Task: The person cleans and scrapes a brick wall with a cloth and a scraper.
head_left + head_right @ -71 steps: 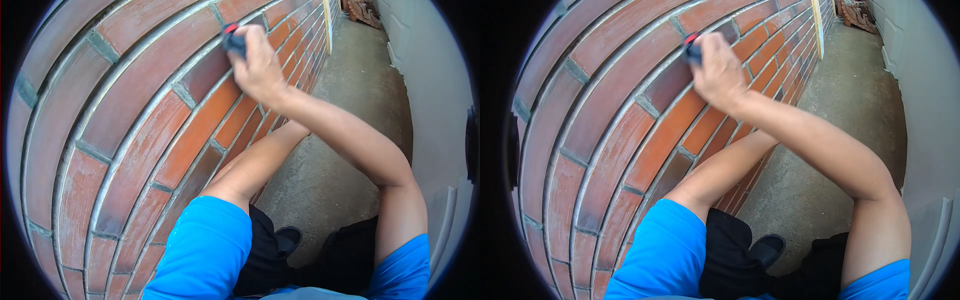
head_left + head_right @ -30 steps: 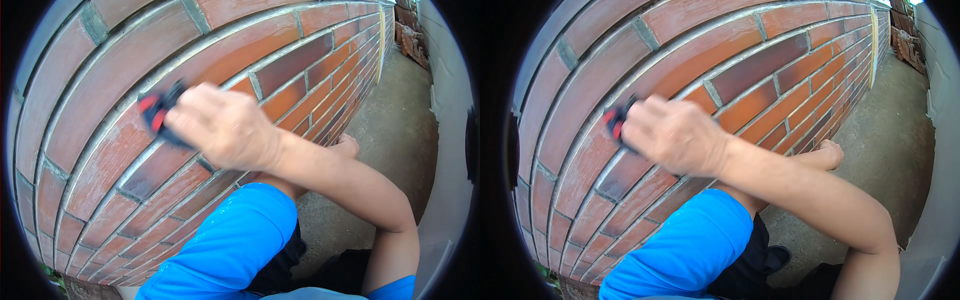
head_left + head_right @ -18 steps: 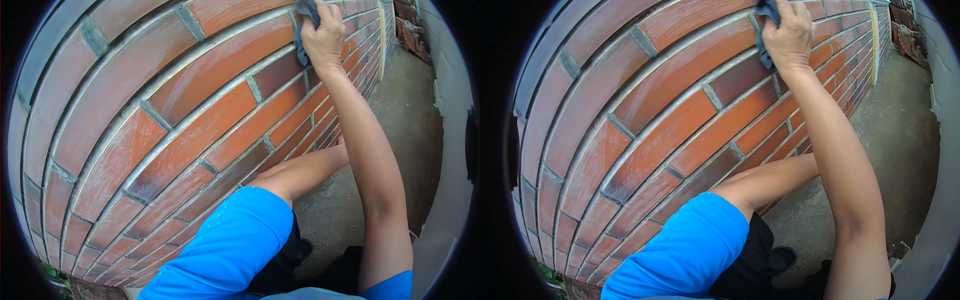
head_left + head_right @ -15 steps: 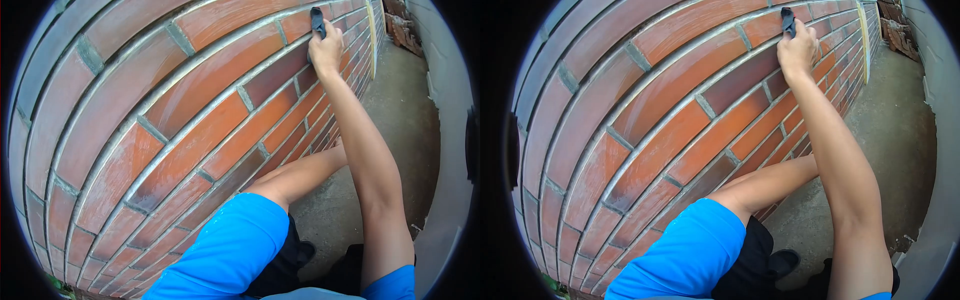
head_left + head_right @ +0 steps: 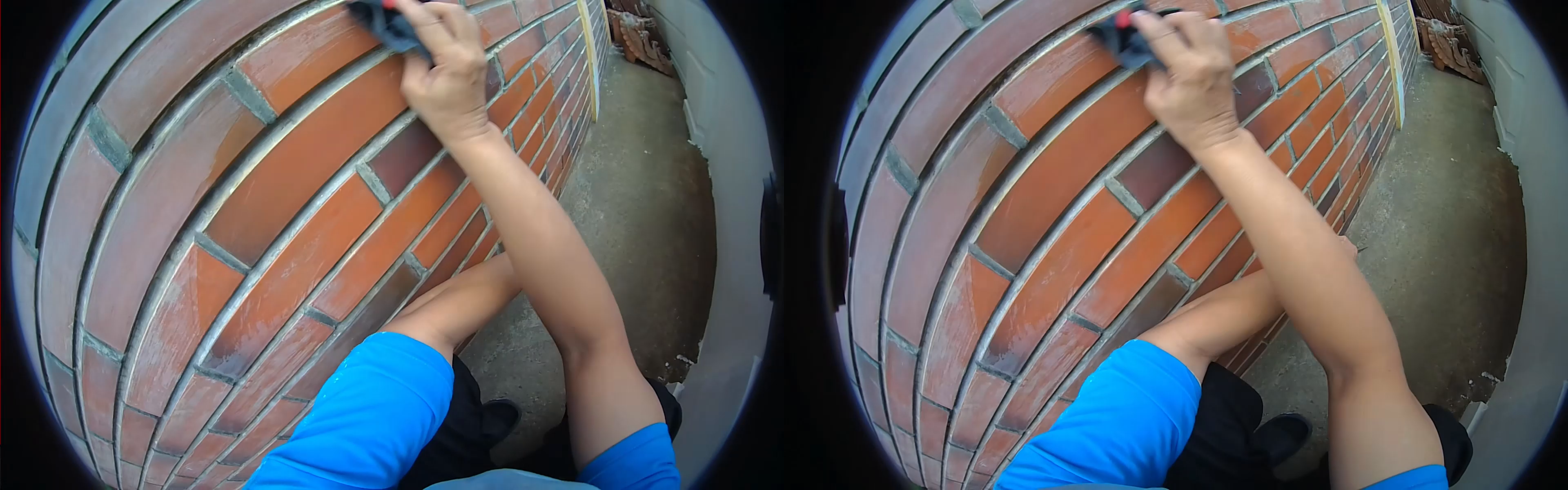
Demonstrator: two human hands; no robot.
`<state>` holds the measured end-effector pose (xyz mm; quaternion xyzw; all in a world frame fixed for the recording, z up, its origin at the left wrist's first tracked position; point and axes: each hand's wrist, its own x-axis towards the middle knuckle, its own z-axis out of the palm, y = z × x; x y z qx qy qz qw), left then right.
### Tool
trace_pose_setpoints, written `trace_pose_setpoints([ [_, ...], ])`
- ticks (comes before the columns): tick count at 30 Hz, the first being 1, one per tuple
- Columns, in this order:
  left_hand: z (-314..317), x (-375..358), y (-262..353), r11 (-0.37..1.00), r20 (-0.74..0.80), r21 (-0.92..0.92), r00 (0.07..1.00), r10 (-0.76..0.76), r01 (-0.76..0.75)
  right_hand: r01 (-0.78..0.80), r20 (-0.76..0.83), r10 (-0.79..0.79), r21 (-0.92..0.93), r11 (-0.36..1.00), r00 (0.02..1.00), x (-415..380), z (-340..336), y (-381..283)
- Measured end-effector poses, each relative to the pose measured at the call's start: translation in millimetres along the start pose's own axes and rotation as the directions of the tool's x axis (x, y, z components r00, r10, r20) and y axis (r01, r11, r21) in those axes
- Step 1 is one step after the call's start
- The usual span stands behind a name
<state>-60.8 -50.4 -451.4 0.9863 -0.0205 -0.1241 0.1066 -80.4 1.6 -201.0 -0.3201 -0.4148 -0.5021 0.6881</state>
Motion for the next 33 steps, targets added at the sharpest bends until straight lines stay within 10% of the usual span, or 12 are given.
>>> trace_pose_setpoints([
  [2, 70.6, 46.5, -49.0, 0.87, -0.4, -0.388, 0.906, 0.138, -0.304, -0.42, -0.042, 0.418, -0.039, 0.907, 0.907, 0.1, -20.9, 31.3],
  [5, 75.9, 17.9, -58.6, 0.607, -0.419, -0.68, 0.898, 0.137, -0.41, -0.595, -0.057, 0.593, -0.143, 0.791, 0.803, -7.4, -16.1, 40.8],
  [7, 54.0, 17.8, -47.5, 0.847, -0.192, -0.497, 0.976, 0.107, -0.19, -0.299, 0.018, 0.301, -0.077, 0.951, 0.953, -1.3, -4.2, -19.7],
  [9, -2.9, 17.8, 5.3, 0.905, 0.12, 0.375, 0.957, -0.264, 0.202, 0.038, 0.063, -0.054, 0.227, 0.973, 0.997, 13.5, 4.5, -106.6],
  [12, 5.0, 33.6, 0.6, 0.92, 0.125, 0.33, 0.956, -0.266, 0.213, 0.242, 0.137, -0.413, 0.632, 0.736, 0.9, -5.2, 17.3, -192.8],
  [15, -18.4, 15.7, 19.3, 0.907, 0.168, 0.371, 0.945, -0.28, 0.202, 0.231, -0.054, -0.227, 0.366, 0.902, 0.972, 14.8, 20.6, -127.8],
  [17, 57.7, 30.8, -42.2, 0.916, -0.256, -0.313, 0.951, 0.174, -0.252, 0.136, -0.037, -0.132, 0.163, 0.977, 0.991, 29.4, 24.3, -34.2],
  [21, 65.6, 23.1, -30.2, 0.839, -0.835, -0.246, 0.546, 0.071, -0.485, -0.483, 0.025, 0.491, -0.151, 0.863, 0.871, 6.2, -19.3, 103.8],
  [24, 9.9, 1.5, 3.8, 0.997, -0.356, -0.068, 0.934, -0.002, -0.023, -0.546, -0.057, 0.544, -0.103, 0.831, 0.837, 3.5, -11.4, 55.4],
  [27, 1.0, 16.0, 4.8, 0.932, 0.208, 0.313, 0.945, -0.253, 0.181, -0.073, 0.02, 0.071, 0.185, 0.98, 0.997, 11.8, -2.0, -58.8],
  [31, -1.9, 32.8, 14.0, 0.927, 0.169, 0.327, 0.953, -0.251, 0.186, 0.394, 0.01, -0.474, 0.541, 0.743, 0.881, -9.0, 6.0, -151.5],
  [33, 2.7, 29.2, 9.0, 0.985, 0.07, 0.109, 0.988, -0.139, 0.131, 0.321, -0.07, -0.322, 0.419, 0.85, 0.944, -2.3, 10.7, -104.5],
])
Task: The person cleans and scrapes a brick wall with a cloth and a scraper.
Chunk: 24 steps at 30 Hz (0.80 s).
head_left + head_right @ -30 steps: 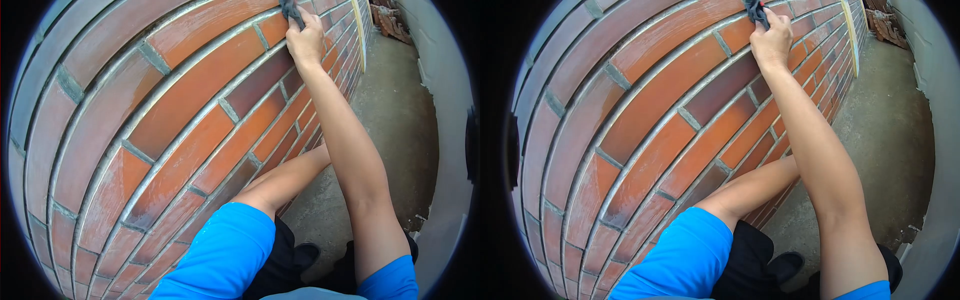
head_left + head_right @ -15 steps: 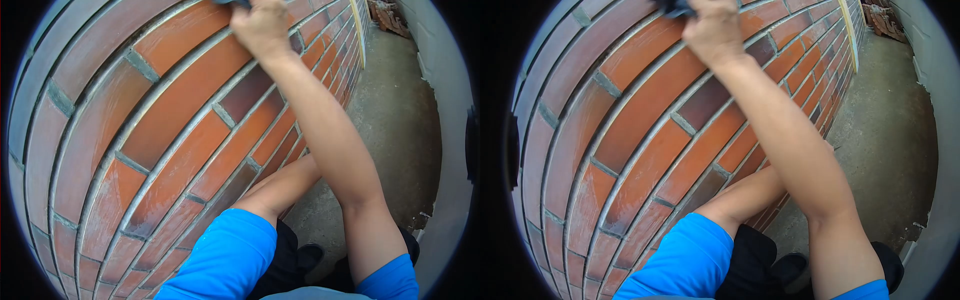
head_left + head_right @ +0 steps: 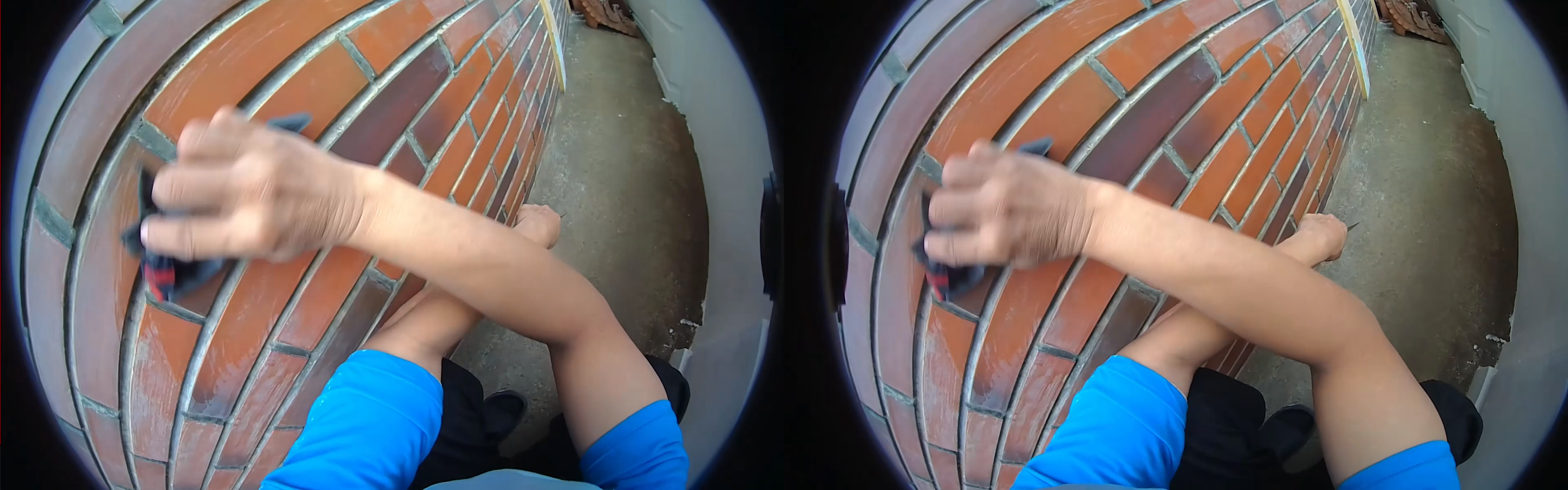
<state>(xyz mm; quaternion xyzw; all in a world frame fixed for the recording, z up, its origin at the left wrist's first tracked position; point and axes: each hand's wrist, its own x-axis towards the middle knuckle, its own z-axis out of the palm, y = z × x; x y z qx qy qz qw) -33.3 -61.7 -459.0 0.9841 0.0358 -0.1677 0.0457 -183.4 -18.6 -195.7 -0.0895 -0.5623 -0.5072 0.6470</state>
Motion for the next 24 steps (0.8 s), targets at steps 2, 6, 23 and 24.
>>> trace_pose_setpoints([
  [2, 25.8, 4.5, -22.9, 0.91, -0.223, -0.372, 0.97, 0.102, -0.181, -0.062, -0.024, 0.06, -0.147, 0.987, 0.998, -15.3, -39.6, 71.4],
  [6, 44.7, 7.6, -42.2, 0.738, -0.455, -0.563, 0.885, 0.099, -0.372, -0.822, -0.269, 0.78, -0.274, 0.5, 0.564, -96.2, -137.1, 160.0],
  [23, -33.6, 45.5, 15.9, 0.993, -0.017, 0.109, 0.998, -0.052, 0.054, -0.153, 0.584, 0.07, 0.093, 0.984, 0.809, -63.5, -93.0, -41.9],
  [24, -41.4, 38.8, 22.5, 0.991, -0.016, 0.121, 0.999, -0.05, 0.051, -0.152, 0.658, 0.049, 0.101, 0.983, 0.752, -66.2, -113.1, -28.4],
])
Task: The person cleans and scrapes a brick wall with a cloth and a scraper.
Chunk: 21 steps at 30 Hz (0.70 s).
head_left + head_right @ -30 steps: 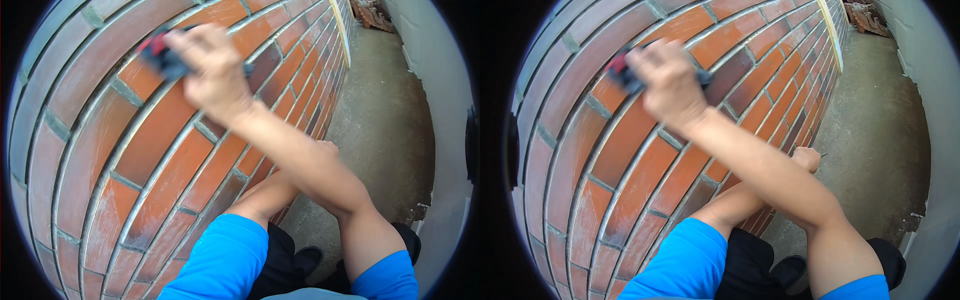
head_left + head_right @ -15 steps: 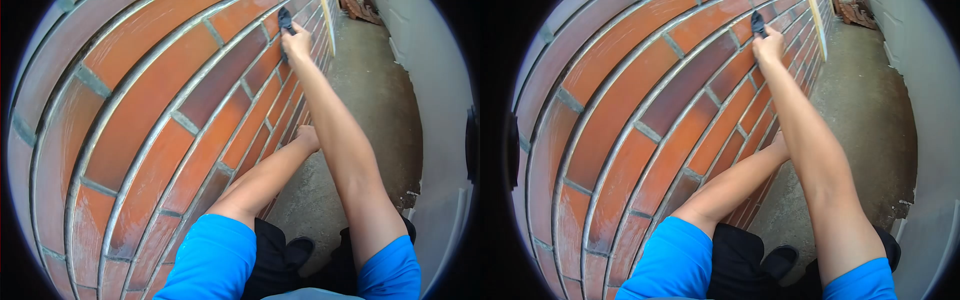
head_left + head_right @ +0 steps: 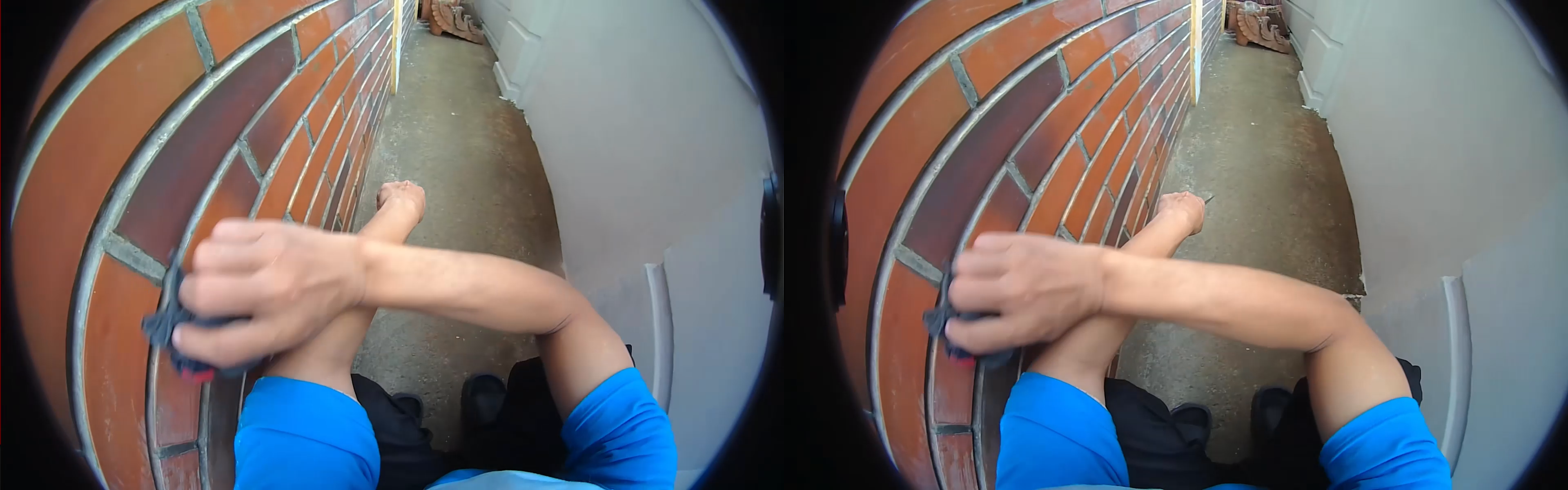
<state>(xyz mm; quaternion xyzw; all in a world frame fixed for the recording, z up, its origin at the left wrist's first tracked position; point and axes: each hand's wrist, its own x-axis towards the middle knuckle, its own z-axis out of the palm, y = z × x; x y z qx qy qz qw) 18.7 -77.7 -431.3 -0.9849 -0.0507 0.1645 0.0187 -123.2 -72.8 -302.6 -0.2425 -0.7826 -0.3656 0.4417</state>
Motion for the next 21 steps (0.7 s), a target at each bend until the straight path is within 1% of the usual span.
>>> trace_pose_setpoints([
  [1, -13.8, -14.9, 6.1, 1.0, 0.004, 0.011, 1.0, 0.001, -0.001, -0.024, 0.072, 0.028, -0.064, 0.998, 0.997, -15.6, -19.9, 15.5],
  [2, -4.4, -11.5, 9.5, 0.999, -0.155, -0.052, 0.988, -0.012, 0.004, -0.04, 0.142, 0.058, -0.126, 0.991, 0.988, -29.5, -39.1, 30.4],
  [3, 5.0, -8.2, 13.0, 0.994, -0.31, -0.113, 0.95, -0.024, -0.012, -0.074, 0.198, 0.11, -0.177, 0.981, 0.974, -37.8, -49.5, 36.9],
  [4, 49.2, 21.1, 14.5, 0.972, -0.589, -0.229, 0.803, -0.089, -0.06, -0.103, 0.243, 0.16, -0.232, 0.967, 0.957, -44.8, -60.7, 43.7],
  [5, 35.1, 19.6, 9.4, 0.986, -0.441, -0.168, 0.896, -0.054, -0.023, -0.122, 0.3, 0.223, -0.319, 0.94, 0.928, -53.9, -83.8, 56.8],
  [6, 20.4, 17.2, 4.3, 0.996, -0.273, -0.093, 0.962, -0.016, -0.01, -0.132, 0.356, 0.288, -0.404, 0.905, 0.889, -62.8, -111.1, 70.3],
  [7, 6.1, 15.2, -0.7, 0.999, -0.102, -0.021, 0.995, 0.022, -0.024, -0.105, 0.444, 0.34, -0.473, 0.875, 0.829, -69.6, -133.9, 79.4],
  [8, 1.5, 12.4, 0.4, 0.997, -0.002, -0.079, 1.0, -0.018, 0.018, -0.071, 0.522, 0.395, -0.535, 0.842, 0.756, -77.2, -154.8, 85.8],
  [9, 1.9, 14.7, 0.0, 0.995, -0.004, -0.094, 1.0, -0.029, 0.028, -0.085, 0.568, 0.48, -0.583, 0.808, 0.668, -88.7, -174.1, 92.1],
  [10, 2.1, 17.0, -1.3, 0.993, -0.007, -0.108, 0.999, -0.04, 0.039, -0.089, 0.601, 0.558, -0.631, 0.771, 0.572, -103.6, -192.2, 92.4],
  [11, 2.3, 18.4, 0.6, 0.991, -0.013, -0.125, 0.999, -0.05, 0.048, -0.222, 0.552, 0.794, -0.766, 0.604, 0.254, -123.8, -213.3, 82.9],
  [12, 1.5, 18.1, 0.0, 0.99, -0.023, -0.127, 0.998, -0.061, 0.057, -0.274, 0.422, 0.901, -0.882, 0.383, -0.099, -147.6, -230.9, 75.0],
  [13, -0.5, 16.8, -1.0, 0.99, -0.033, -0.127, 0.997, -0.073, 0.068, -0.265, 0.381, 0.878, -0.913, 0.309, -0.289, -170.4, -242.6, 67.8],
  [14, -2.0, 15.1, -2.0, 0.989, -0.042, -0.124, 0.996, -0.083, 0.077, -0.242, 0.325, 0.821, -0.942, 0.235, -0.469, -193.0, -252.0, 58.2],
  [16, -1.0, 13.8, -5.0, 0.991, -0.094, -0.11, 0.992, -0.081, 0.07, -0.234, 0.192, 0.693, -0.972, 0.035, -0.695, -229.8, -268.2, 30.6],
  [18, 2.8, 14.6, -8.8, 0.995, -0.165, -0.072, 0.983, -0.083, 0.072, -0.04, 0.078, 0.482, -0.995, 0.089, -0.872, -248.8, -282.0, 8.1],
  [19, -1.8, 9.7, -11.6, 0.993, -0.135, -0.1, 0.987, -0.081, 0.068, -0.001, 0.012, 0.409, -1.0, 0.028, -0.912, -252.3, -288.8, 2.5],
  [21, -10.4, 0.3, -12.8, 0.996, -0.105, -0.064, 0.992, -0.075, 0.068, 0.095, -0.113, 0.244, -0.992, -0.085, -0.963, -258.5, -304.7, -5.2],
])
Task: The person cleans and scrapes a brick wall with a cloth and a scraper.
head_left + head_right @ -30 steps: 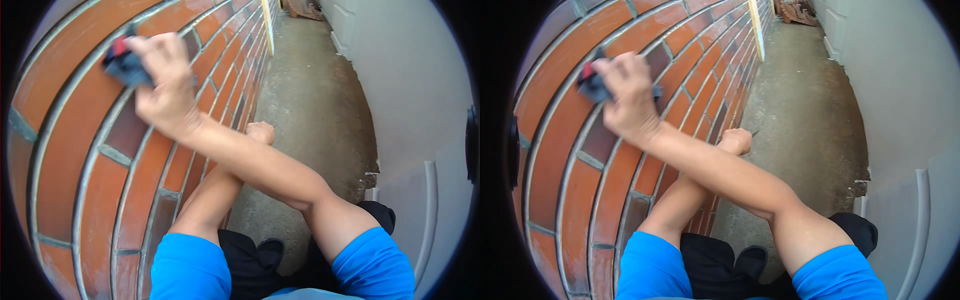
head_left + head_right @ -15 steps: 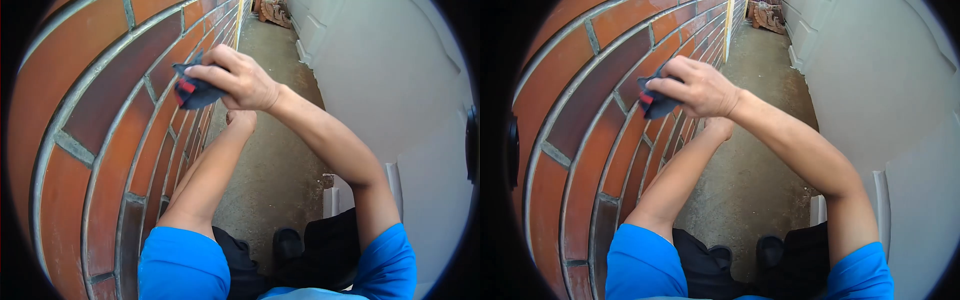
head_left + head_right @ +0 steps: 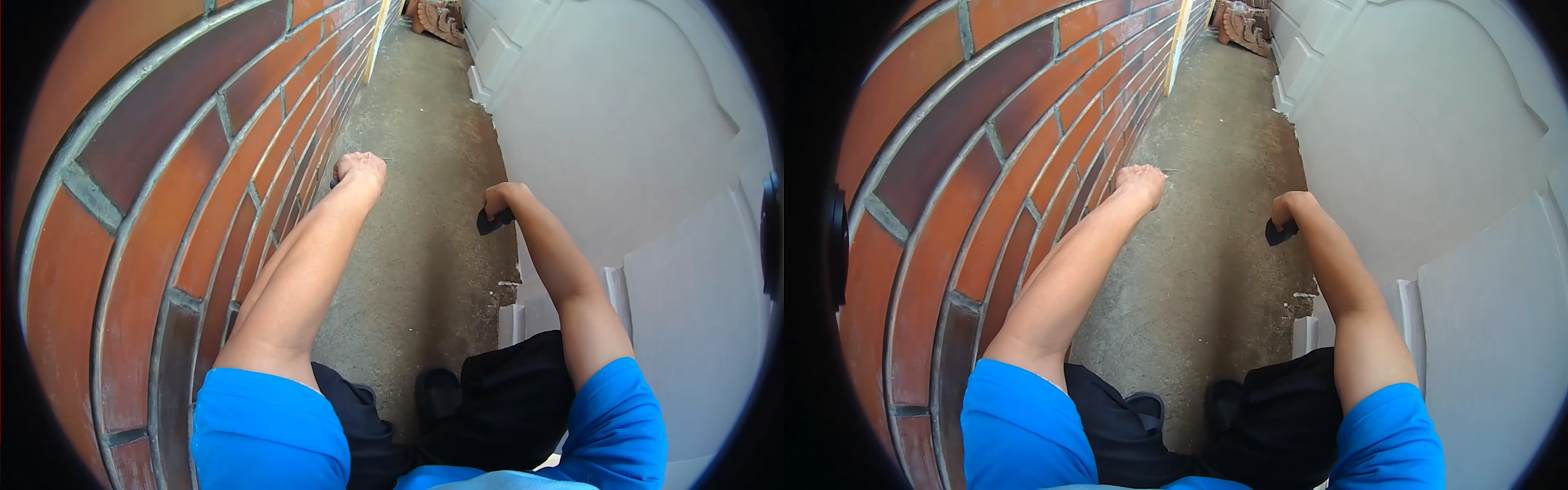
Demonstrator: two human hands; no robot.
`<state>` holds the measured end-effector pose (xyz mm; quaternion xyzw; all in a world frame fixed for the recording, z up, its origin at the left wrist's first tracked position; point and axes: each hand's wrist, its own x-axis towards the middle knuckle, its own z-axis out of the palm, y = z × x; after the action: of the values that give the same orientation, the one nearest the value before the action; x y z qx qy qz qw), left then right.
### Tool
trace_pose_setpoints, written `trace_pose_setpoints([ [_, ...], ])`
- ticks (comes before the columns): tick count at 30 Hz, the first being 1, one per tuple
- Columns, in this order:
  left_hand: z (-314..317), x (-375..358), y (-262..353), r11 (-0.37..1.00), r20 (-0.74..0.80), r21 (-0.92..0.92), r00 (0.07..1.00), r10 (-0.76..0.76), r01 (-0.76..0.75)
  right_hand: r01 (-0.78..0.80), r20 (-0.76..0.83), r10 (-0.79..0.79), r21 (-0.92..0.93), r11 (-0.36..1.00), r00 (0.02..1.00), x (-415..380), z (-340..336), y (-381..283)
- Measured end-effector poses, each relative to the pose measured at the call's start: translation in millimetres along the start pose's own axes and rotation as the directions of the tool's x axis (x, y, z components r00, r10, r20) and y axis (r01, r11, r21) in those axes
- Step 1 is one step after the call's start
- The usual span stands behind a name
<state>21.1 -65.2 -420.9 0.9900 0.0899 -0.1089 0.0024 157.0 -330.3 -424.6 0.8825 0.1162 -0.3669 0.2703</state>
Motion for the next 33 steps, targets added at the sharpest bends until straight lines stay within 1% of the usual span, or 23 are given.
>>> trace_pose_setpoints([
  [1, -2.1, -1.4, 0.8, 1.0, 0.015, 0.022, 1.0, 0.003, -0.003, -0.024, -0.003, 0.024, 0.0, 1.0, 1.0, 4.3, 4.4, 7.5],
  [3, -1.2, 1.2, 4.7, 1.0, -0.003, 0.02, 1.0, 0.0, 0.0, -0.068, -0.009, 0.068, 0.007, 0.998, 0.998, 17.0, 13.3, 20.0],
  [6, 3.0, 5.6, 13.6, 1.0, -0.039, 0.02, 0.999, 0.011, -0.011, -0.073, 0.083, 0.074, -0.019, 0.997, 0.994, 51.7, 23.8, 33.7],
  [9, 3.6, 12.3, 23.3, 0.999, -0.051, 0.032, 0.999, 0.017, -0.015, -0.117, 0.037, 0.115, 0.041, 0.992, 0.993, 20.1, 19.2, 22.4],
  [13, -0.2, 13.7, 26.9, 1.0, -0.044, 0.01, 0.999, -0.014, 0.015, -0.065, 0.035, 0.063, 0.057, 0.996, 0.997, 29.1, 19.2, 20.4],
  [15, -1.9, 12.2, 25.9, 1.0, -0.056, 0.026, 0.998, -0.005, 0.007, -0.063, 0.063, 0.058, 0.091, 0.994, 0.996, 29.4, 15.8, 15.2],
  [18, 1.9, 14.0, 24.9, 0.998, -0.057, 0.057, 0.998, 0.002, 0.001, -0.008, 0.01, 0.007, 0.096, 0.995, 1.0, 21.5, 13.7, 8.4],
  [21, 1.2, 12.7, 25.1, 0.998, -0.054, 0.065, 0.998, 0.009, -0.005, 0.008, 0.036, -0.011, 0.079, 0.997, 0.999, 11.0, 9.0, 1.9],
  [23, 3.9, 14.9, 25.5, 0.998, -0.07, 0.058, 0.997, 0.013, -0.009, 0.022, 0.034, -0.024, 0.082, 0.996, 0.999, 20.6, 11.4, 4.6],
  [25, 7.4, 18.5, 26.2, 0.999, -0.107, 0.051, 0.994, 0.019, -0.013, 0.024, 0.027, -0.026, 0.075, 0.997, 0.999, 26.0, 13.2, 4.9],
  [28, 9.1, 21.9, 27.1, 0.998, -0.103, 0.056, 0.995, 0.016, -0.01, 0.02, 0.01, -0.02, 0.056, 0.998, 1.0, 27.8, 14.0, 4.6],
  [33, 12.7, 24.8, 28.3, 0.997, -0.153, 0.08, 0.988, 0.031, -0.019, 0.026, 0.02, -0.028, 0.065, 0.998, 0.999, 23.9, 12.3, 2.8],
])
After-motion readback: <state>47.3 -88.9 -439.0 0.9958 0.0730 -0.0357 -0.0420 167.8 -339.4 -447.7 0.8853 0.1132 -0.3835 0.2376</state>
